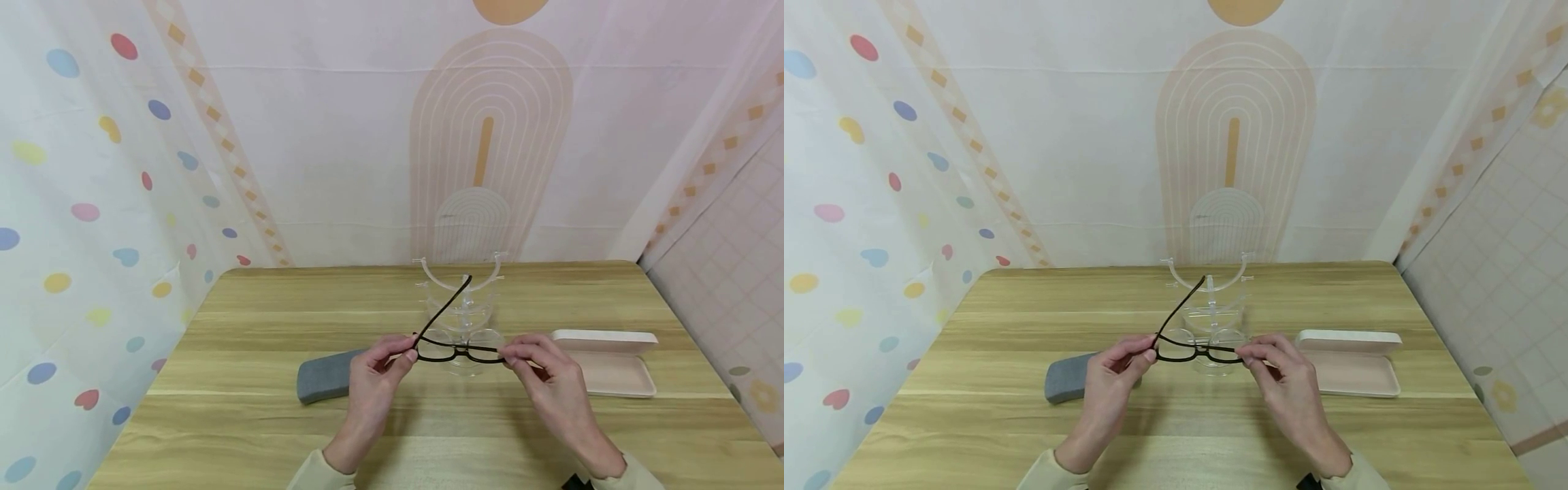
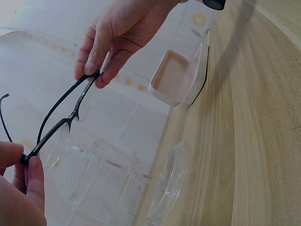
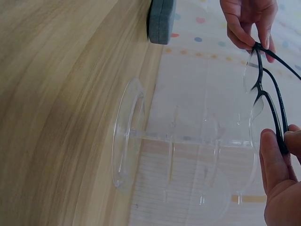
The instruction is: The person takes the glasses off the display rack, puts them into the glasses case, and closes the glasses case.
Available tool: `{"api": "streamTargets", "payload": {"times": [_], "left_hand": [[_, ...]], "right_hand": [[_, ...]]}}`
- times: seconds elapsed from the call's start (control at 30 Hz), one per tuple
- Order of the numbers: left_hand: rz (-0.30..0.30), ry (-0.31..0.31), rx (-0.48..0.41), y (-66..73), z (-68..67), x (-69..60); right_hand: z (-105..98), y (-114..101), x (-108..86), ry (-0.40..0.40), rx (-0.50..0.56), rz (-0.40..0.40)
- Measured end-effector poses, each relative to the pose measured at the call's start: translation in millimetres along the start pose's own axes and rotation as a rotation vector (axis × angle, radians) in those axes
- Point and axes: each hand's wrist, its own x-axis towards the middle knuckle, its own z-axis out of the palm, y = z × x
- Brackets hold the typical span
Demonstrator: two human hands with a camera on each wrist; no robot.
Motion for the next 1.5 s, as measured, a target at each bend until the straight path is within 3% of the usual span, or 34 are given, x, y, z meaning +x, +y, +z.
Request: {"api": "streamTargets", "payload": {"times": [0.3,0.73,1.0,1.5], "left_hand": [[-0.035,-0.004,0.037,0.1,-1.4,-1.3],[-0.034,-0.039,0.093,-0.1,-2.9,-1.6],[-0.026,-0.064,0.098,-1.5,-3.5,-1.8],[-0.057,-0.064,0.192,-1.4,-3.8,-1.6]], "right_hand": [[-0.1,-0.8,-0.3,0.002,-0.031,0.021],[-0.8,-3.8,0.2,0.007,-0.012,0.047],[-0.9,-3.9,0.4,0.01,-0.022,0.031],[-1.3,-2.8,0.3,0.022,-0.033,0.028]]}}
